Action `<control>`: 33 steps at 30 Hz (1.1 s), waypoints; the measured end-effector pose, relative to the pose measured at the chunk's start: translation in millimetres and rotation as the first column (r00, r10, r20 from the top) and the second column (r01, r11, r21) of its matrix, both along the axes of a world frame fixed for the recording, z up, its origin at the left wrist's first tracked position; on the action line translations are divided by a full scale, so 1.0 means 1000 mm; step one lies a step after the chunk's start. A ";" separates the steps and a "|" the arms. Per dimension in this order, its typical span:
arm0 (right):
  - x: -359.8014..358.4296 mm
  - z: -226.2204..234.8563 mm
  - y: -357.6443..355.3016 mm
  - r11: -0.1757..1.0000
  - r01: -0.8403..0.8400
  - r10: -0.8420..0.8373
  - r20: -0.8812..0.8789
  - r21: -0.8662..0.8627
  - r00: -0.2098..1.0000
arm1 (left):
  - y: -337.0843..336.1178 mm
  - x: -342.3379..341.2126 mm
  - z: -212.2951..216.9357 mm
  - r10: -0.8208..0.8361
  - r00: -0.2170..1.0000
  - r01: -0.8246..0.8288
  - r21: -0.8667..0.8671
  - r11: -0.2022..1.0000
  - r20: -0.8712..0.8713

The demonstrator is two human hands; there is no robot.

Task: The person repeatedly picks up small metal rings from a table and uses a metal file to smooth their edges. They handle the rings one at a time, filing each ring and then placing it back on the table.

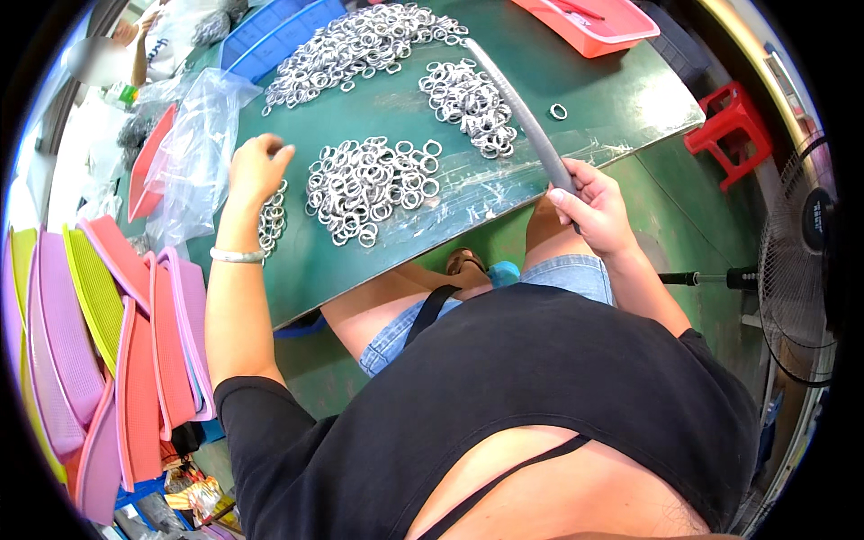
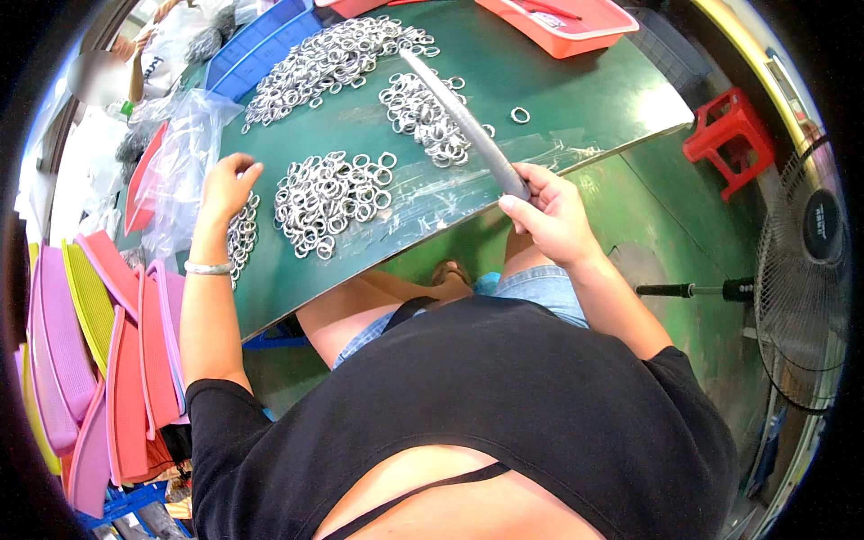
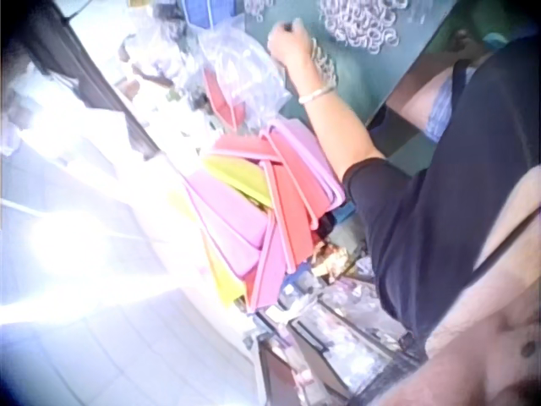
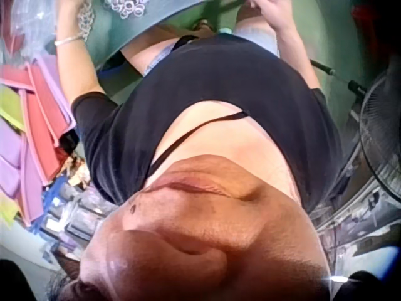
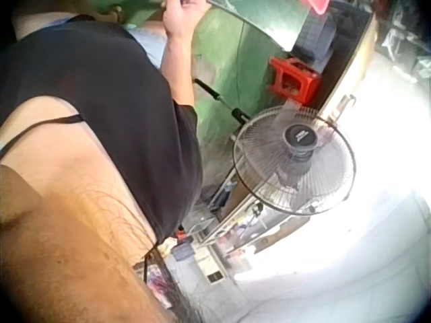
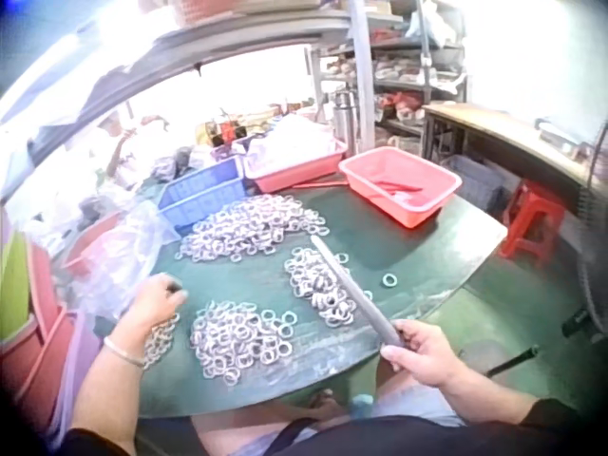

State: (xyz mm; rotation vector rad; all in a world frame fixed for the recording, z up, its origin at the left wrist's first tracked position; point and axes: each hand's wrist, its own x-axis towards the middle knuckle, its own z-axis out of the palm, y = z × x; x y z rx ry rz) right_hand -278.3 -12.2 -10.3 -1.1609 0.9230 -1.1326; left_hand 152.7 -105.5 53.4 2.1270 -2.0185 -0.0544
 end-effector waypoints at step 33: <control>-0.005 0.000 -0.009 0.992 -0.108 0.113 -0.071 0.068 0.991 | -0.021 -0.163 -0.009 -0.438 0.832 0.514 0.175 0.840 -0.341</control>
